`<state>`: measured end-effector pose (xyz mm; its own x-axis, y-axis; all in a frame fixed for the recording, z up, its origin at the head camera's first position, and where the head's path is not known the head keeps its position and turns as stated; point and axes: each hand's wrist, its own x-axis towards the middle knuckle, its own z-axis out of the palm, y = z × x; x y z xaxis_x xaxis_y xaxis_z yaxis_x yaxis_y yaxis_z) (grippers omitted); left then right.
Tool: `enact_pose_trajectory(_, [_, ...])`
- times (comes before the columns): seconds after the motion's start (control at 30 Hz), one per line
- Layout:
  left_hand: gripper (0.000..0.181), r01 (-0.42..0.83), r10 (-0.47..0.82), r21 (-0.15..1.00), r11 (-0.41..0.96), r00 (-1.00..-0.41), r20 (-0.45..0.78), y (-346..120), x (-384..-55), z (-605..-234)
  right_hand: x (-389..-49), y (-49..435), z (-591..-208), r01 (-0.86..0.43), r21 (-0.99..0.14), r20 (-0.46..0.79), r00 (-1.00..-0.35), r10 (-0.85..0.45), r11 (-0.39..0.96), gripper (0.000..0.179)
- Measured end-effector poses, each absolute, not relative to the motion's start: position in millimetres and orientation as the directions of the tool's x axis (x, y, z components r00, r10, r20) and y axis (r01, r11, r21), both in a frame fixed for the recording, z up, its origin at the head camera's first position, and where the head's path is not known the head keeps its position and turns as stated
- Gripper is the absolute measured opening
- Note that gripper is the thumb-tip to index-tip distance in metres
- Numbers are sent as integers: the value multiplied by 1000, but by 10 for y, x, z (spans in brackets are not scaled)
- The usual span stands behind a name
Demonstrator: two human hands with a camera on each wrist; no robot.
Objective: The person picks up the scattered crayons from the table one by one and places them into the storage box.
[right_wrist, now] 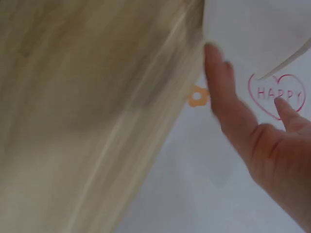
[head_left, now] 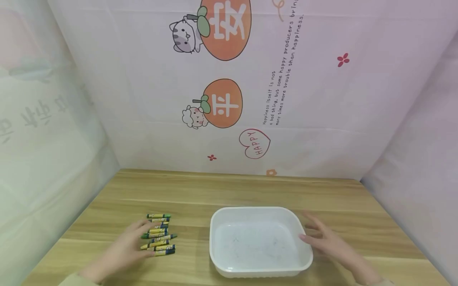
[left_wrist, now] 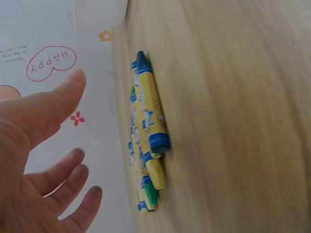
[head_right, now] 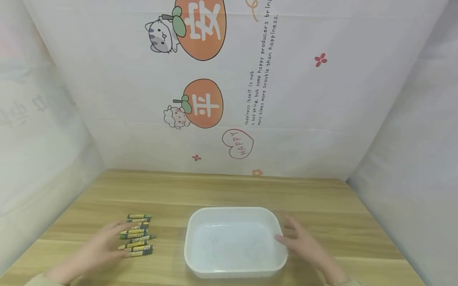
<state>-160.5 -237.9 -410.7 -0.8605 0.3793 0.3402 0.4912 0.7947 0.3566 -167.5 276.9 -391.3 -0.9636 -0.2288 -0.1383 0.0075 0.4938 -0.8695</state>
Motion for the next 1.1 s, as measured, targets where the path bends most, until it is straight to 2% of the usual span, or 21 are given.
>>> enact_pose_trajectory(0.2, [59, 525, 510, 464, 713, -843, 170, -2424, -1653, -4201, -1716, 2878, -4013, 36, -924, -182, -916, -357, 380, 78])
enact_pose_trajectory(0.4, [54, 507, 568, 540, 672, -820, 63, -2428, -1679, -4259, -1759, 2897, -4055, 8, -934, -170, -888, -428, 356, 75])
enact_pose_trajectory(0.73, [37, 582, 610, 455, 674, -786, 101, -2387, -1685, -4288, -1809, 2900, -4075, -33, -924, -156, -876, -457, 380, 76])
enact_pose_trajectory(1.1, [27, 597, 637, 466, 653, -766, 89, -2378, -1777, -4331, -1812, 2885, -4036, -30, -929, -156, -873, -463, 370, 78])
